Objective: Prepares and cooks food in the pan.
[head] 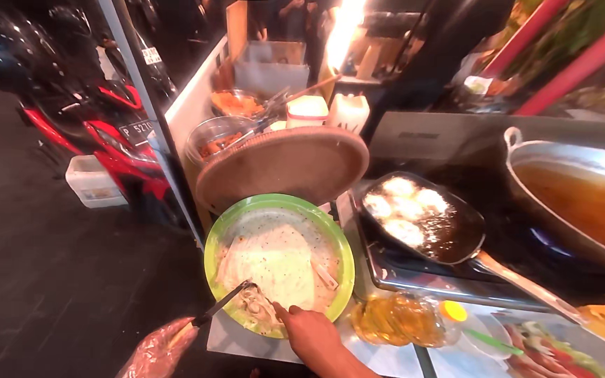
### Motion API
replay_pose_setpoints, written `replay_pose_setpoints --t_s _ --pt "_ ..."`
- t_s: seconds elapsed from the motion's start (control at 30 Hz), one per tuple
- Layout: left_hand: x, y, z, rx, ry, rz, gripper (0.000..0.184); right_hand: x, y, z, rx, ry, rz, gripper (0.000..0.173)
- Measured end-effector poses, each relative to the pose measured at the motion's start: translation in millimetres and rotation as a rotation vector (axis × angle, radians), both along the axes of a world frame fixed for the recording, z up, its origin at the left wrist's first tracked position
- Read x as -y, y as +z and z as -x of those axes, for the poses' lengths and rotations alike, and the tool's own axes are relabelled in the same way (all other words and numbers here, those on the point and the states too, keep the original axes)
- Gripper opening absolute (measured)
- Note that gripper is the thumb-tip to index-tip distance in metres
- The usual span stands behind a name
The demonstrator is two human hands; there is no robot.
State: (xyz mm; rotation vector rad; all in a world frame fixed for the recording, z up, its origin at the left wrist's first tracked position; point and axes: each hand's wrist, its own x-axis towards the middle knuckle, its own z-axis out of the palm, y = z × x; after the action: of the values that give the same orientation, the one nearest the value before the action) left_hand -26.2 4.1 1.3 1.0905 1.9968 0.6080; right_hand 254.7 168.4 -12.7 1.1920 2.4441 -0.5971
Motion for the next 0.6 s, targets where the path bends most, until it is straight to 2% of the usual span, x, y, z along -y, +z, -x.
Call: replay_pose_setpoints --t_s 0.1,0.17,0.23,0.3,0.43,0.6 --pt "10.8 -1.4 -0.6 0.005 0.023 0.013 0.039 -6.3 7.9 -23.9 -0.07 0.055 0.061 0.049" --pt "16.1 -2.8 0.2 0.002 0.025 0.021 0.04 -15.9 9.5 -52.4 -0.21 0.077 -0.003 0.042" --pt "21.1 -4.0 2.1 0.004 0.02 0.017 0.041 -14.7 -1.4 -79.4 -0.427 0.115 -0.223 0.038" --pt "25.4 -4.5 4.3 0.02 0.024 0.006 0.041 -11.7 -11.6 -97.6 -0.545 0.159 -0.459 0.041" --pt "27.7 -4.1 9.4 0.018 0.021 0.009 0.041 -13.7 -10.9 -116.0 -0.378 0.187 -0.641 0.044" --pt "18.1 -6.6 13.7 -0.019 -0.023 0.012 0.04 -19.9 -4.8 -97.3 -0.209 0.166 -0.655 0.042"
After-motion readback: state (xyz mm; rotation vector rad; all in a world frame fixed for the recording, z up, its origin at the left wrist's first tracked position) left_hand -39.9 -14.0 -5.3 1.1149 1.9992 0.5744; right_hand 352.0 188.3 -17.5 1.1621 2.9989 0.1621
